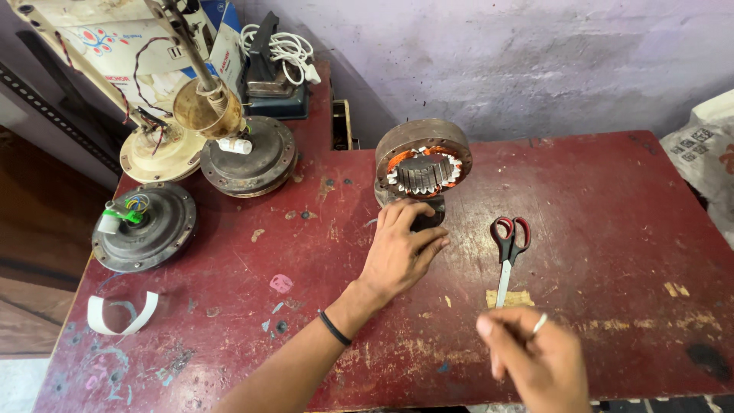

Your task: The person uses scissors to trim and adjust copper windings on a motor stator held in a bench vise. They repeatedly cut protruding wire ends and tuck the wires into the stator slots, rotating the stator to access different sections.

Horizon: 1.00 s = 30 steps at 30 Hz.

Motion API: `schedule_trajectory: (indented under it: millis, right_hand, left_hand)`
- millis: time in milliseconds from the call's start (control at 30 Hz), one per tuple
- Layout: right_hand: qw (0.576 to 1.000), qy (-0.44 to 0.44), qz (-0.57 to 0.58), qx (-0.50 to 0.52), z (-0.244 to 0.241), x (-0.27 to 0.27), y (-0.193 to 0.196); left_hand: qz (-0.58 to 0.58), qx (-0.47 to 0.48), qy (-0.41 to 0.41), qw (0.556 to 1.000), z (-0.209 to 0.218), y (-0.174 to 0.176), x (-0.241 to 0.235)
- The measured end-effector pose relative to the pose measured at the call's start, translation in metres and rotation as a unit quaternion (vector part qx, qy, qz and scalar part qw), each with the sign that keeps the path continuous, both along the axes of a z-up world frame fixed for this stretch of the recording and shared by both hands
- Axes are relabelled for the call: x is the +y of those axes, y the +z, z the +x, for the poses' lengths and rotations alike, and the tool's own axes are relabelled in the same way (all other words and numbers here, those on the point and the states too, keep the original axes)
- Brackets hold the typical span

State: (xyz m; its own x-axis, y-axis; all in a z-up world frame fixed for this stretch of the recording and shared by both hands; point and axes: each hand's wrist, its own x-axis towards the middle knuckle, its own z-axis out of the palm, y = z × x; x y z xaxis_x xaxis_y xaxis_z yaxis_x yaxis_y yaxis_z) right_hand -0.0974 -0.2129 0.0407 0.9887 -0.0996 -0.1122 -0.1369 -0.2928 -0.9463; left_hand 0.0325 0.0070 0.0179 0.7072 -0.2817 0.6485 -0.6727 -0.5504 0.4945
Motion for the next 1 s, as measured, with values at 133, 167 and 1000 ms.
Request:
schedule_trajectory:
  millis: [133, 167, 1000]
  right_hand:
    - [0.984, -0.007, -0.061, -0.169, 0.05, 0.016, 0.034]
    - [0.978, -0.019, -0.055, -0.198, 0.063, 0.021, 0.038]
    - [0.864, -0.149, -0.173, -0.448, 0.162, 0.091, 0.019]
  left_hand:
    - [-0.03, -0.005, 0.057, 0.998, -0.003, 0.002, -0.004]
    - [-0.041, 0.011, 0.076, 0.996, -0.004, 0.003, -0.005]
    - [-0.4, 0.559, -0.274, 0.673, 0.164, 0.019, 0.067]
